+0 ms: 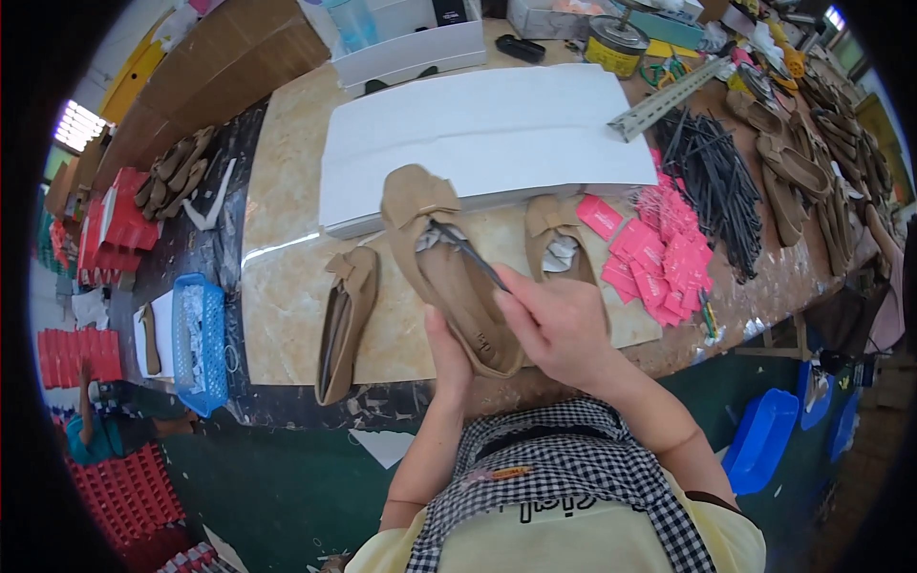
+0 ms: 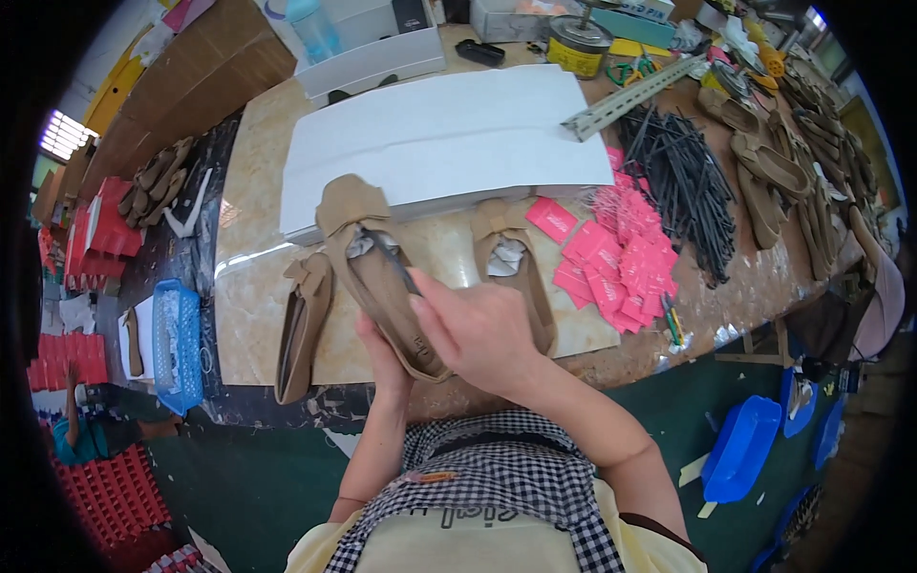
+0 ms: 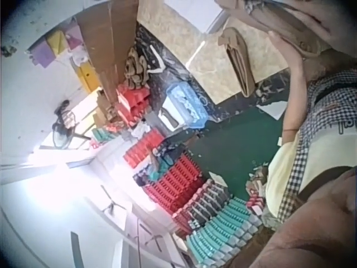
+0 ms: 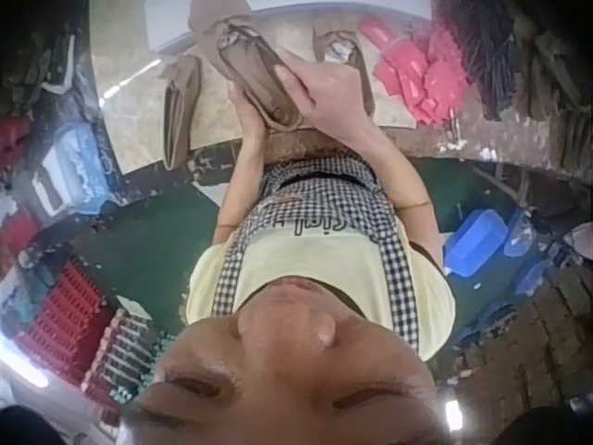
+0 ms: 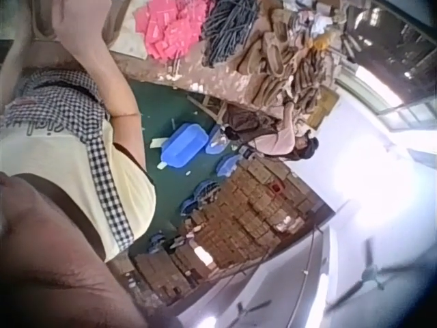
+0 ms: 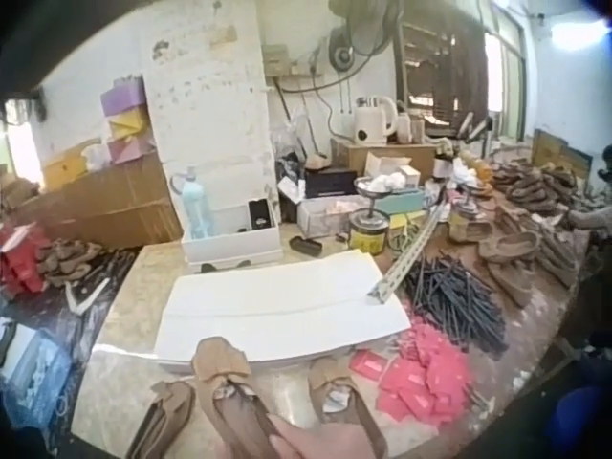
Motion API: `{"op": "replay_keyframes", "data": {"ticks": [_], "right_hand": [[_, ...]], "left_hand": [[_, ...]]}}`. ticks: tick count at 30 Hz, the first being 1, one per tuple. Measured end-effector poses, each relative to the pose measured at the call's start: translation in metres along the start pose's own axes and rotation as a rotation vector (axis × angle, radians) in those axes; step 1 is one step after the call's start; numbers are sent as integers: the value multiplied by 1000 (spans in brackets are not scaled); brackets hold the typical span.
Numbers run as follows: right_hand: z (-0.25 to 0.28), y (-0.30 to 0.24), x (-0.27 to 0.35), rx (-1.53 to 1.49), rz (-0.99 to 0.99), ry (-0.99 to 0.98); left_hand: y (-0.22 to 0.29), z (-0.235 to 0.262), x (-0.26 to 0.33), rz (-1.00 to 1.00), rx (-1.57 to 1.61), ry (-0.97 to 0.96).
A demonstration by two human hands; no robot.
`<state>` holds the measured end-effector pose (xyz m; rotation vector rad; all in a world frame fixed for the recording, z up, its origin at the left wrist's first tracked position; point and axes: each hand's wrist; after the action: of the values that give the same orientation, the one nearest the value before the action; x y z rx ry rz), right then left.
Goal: Stuffing shoes with paper inserts and attaching tags as part of a manufacturing process.
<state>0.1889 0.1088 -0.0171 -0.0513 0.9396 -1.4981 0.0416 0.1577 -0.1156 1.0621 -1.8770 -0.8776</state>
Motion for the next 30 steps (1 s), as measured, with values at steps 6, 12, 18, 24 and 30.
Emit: {"op": "replay_keyframes", "data": {"ticks": [6,12,18,24,30], "right_hand": [[-39,6,21,255,-2,61],[26,72,57,-123,-78,-101],[152,271,75,655,-860,192],[151,339,73,821,-881,-122],[199,292,129,839,-671,12]], "left_hand": [[1,-23,-2,72,106,126],[32,18,-11,409,-151,0],[62,14,-5,-483,-1082,63],[-25,-69,-31,-41,-1108,-338],[-15,-33,-10,361,200,-146]]}}
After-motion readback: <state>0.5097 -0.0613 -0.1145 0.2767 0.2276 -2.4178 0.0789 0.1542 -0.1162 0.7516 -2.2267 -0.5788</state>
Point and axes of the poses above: each hand's wrist, its own x-axis away from the middle knuckle, its own z-axis out of the back of the hand, y = z × x, and after that the axes turned 7 degrees about x, right-handed
